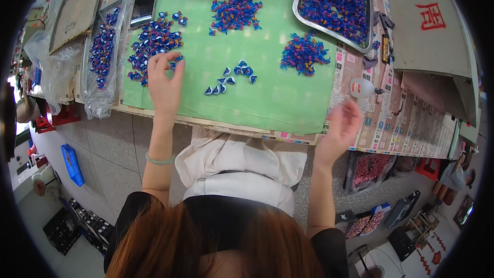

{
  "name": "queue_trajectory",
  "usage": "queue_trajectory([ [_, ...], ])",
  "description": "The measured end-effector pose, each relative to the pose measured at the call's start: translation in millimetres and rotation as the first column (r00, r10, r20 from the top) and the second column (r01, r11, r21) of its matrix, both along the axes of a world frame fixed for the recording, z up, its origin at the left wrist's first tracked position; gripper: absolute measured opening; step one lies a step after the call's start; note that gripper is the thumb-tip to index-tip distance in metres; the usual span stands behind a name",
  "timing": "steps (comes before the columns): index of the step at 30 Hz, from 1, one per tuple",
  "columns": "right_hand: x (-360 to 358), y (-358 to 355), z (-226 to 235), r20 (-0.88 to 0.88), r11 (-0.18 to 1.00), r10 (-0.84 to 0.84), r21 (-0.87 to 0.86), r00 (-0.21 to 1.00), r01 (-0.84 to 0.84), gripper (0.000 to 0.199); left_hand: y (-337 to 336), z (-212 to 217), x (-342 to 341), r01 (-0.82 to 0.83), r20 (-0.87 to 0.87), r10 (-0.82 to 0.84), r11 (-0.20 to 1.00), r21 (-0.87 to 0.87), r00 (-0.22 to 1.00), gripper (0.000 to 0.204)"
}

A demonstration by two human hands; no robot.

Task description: Assembling small plastic toy components by applying glue from a squeeze bottle.

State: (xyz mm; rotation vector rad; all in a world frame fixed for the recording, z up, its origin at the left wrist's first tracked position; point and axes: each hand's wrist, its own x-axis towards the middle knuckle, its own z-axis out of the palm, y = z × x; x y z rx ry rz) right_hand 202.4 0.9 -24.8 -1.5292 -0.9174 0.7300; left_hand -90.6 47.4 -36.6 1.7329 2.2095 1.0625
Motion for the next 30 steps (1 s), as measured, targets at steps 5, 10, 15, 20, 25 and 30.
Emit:
queue_trajectory([
  [5,52,16,-22,0.273,0.956,-0.283,0.153,0.920,0.248,0.038,9,1,49,0.321,0.314,-0.297,0.947,-0.026,0.902,0.010],
  [10,75,46,-41,0.253,0.992,-0.092,0.104,0.963,0.068,0.044,27,-5,69,0.470,-0.033,-0.473,0.880,-0.071,0.880,0.017],
  [15,77,52,-40,0.105,0.997,-0.061,-0.033,0.993,0.065,0.036,23,10,70,0.422,0.317,-0.366,0.897,-0.130,0.875,0.011],
  [20,34,35,9,-0.317,0.993,-0.014,0.106,0.948,0.050,0.037,3,28,61,0.445,0.966,0.110,0.896,0.006,-0.234,0.019],
  [25,1,16,32,-0.621,0.926,0.305,0.018,0.722,-0.376,0.040,-16,21,62,0.483,0.835,0.232,0.874,0.046,-0.499,0.021],
  [30,-16,4,32,-0.458,0.904,0.374,-0.015,0.806,-0.428,0.035,-24,22,66,0.472,0.842,0.275,0.881,-0.027,-0.464,0.021],
])
